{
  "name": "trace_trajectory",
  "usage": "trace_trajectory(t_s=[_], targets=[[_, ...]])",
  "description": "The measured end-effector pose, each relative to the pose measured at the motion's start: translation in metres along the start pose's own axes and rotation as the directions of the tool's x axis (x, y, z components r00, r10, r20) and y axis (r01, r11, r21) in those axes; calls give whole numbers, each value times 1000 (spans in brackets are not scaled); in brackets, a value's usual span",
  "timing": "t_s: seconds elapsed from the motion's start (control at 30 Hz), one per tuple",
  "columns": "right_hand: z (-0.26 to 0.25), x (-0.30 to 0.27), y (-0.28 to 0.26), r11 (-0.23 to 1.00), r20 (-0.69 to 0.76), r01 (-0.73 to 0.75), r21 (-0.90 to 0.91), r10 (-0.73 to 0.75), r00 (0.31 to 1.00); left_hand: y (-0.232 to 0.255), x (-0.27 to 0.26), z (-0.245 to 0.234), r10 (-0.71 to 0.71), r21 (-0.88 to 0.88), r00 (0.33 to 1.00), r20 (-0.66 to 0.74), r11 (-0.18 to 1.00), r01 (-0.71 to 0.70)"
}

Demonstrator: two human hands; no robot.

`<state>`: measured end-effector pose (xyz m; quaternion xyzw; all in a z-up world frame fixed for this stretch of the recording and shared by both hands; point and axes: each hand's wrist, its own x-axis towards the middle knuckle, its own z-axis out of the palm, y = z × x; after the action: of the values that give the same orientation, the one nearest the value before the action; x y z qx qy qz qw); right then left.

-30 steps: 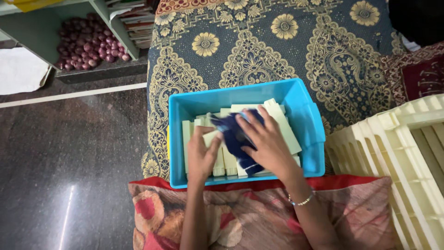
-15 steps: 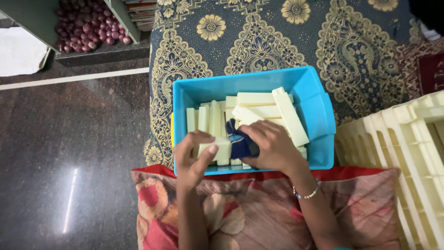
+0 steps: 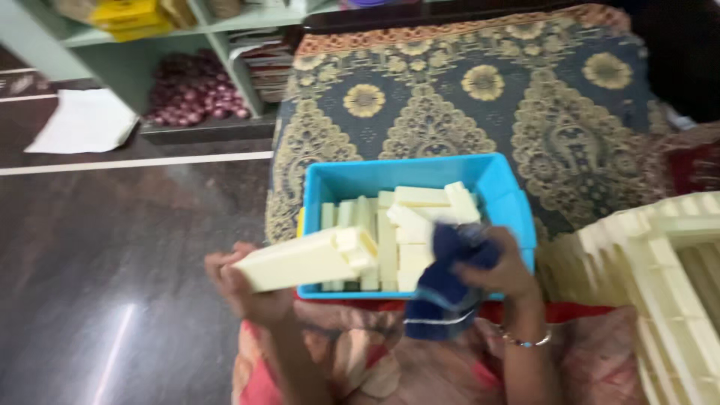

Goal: The person wipes white rectangular blocks with a cloth, picking them up from a blue bin and returning them to the bin after wiping.

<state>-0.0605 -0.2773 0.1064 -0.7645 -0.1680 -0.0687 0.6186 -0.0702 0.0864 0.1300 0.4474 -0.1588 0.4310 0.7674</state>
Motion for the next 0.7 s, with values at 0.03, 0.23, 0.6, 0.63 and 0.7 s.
trace_trajectory(t_s=[0.03, 0.23, 0.6, 0.63, 0.7], targets=[[-1, -5, 2, 987, -201, -127, 96, 144, 969, -1, -4, -3, 44, 6, 998, -42, 999, -44], [50, -6, -41, 578, -456, 250, 777, 242, 856, -40, -58, 50, -473, -102, 880, -42, 878, 467], [74, -13, -37, 862, -558, 278, 425, 8, 830, -24, -123, 94, -604, -167, 758, 245, 744, 647], [70, -13, -27, 932, -514, 223, 284, -48, 857, -14, -113, 87, -549, -65, 802, 234, 814, 577], [76, -5, -5, 971, -414, 240, -19, -226, 882, 6, -93, 79, -488, 85, 841, 234, 872, 482]])
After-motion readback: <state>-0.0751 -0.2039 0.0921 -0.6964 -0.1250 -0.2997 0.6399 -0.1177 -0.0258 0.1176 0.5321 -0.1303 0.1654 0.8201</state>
